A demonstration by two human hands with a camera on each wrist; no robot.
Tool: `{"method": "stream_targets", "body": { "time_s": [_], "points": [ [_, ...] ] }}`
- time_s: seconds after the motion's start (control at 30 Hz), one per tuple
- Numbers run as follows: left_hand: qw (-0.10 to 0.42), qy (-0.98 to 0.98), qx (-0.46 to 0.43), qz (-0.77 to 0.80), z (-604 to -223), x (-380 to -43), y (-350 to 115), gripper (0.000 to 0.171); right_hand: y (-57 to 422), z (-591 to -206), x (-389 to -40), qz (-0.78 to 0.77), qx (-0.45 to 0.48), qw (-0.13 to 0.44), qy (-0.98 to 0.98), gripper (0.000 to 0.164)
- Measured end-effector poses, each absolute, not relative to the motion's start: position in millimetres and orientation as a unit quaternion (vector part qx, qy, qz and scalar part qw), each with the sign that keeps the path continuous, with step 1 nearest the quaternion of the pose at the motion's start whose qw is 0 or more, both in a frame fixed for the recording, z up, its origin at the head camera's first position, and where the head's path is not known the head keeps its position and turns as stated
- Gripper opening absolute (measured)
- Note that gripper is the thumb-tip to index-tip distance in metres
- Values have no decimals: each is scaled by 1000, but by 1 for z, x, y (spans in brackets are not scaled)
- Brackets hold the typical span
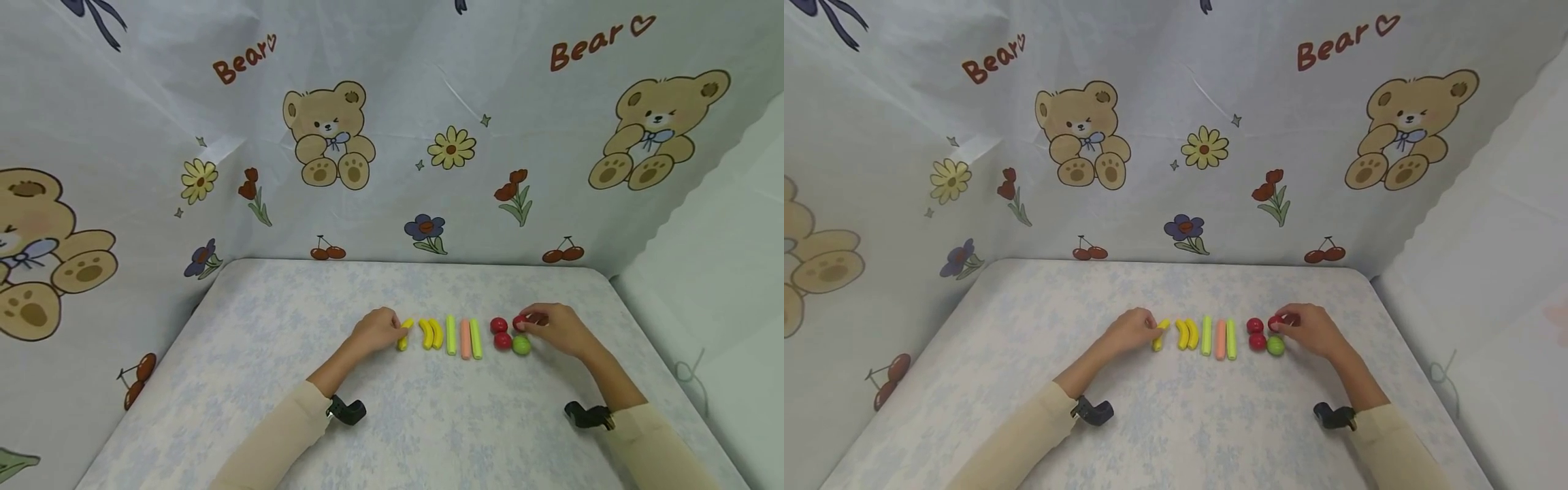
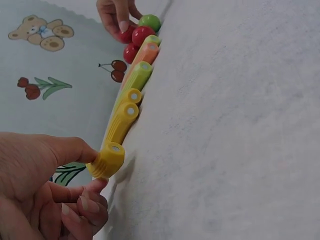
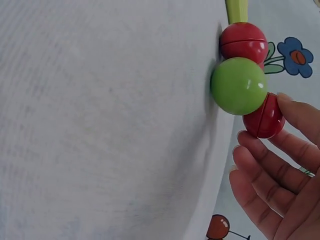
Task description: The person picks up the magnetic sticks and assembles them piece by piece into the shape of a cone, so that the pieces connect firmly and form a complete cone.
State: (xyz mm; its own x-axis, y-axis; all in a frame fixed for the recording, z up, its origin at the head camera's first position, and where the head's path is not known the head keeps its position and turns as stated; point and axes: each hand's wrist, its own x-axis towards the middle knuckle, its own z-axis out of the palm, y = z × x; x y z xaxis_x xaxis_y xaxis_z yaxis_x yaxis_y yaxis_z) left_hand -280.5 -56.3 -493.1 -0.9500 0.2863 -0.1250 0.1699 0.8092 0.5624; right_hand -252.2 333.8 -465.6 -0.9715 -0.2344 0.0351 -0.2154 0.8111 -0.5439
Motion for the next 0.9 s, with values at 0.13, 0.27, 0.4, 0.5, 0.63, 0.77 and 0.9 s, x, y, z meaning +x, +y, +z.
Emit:
{"method": "stream_targets", "body": {
  "time_s": [0.13, 0.27, 0.4, 0.5, 0.63, 0.77, 0.9],
  "points": [
    [105, 939, 134, 300, -491, -272, -61, 24, 330, -459, -244, -285, -124, -16, 950, 31],
    [106, 933, 144, 313, -488, -261, -64, 21, 324, -456, -232, -288, -125, -48, 948, 36],
    [100, 932, 150, 313, -486, -250, -65, 20, 312, -453, -219, -296, -124, -74, 944, 38],
    [94, 932, 155, 314, -484, -242, -68, 19, 300, -451, -212, -303, -129, -88, 940, 37],
    [88, 932, 160, 314, -480, -234, -72, 18, 282, -450, -203, -315, -136, -95, 935, 37],
    [84, 932, 169, 310, -475, -227, -74, 18, 262, -452, -194, -324, -150, -95, 929, 38],
    [70, 932, 186, 304, -470, -218, -74, 19, 244, -454, -188, -345, -184, -89, 916, 38]
  ]
}}
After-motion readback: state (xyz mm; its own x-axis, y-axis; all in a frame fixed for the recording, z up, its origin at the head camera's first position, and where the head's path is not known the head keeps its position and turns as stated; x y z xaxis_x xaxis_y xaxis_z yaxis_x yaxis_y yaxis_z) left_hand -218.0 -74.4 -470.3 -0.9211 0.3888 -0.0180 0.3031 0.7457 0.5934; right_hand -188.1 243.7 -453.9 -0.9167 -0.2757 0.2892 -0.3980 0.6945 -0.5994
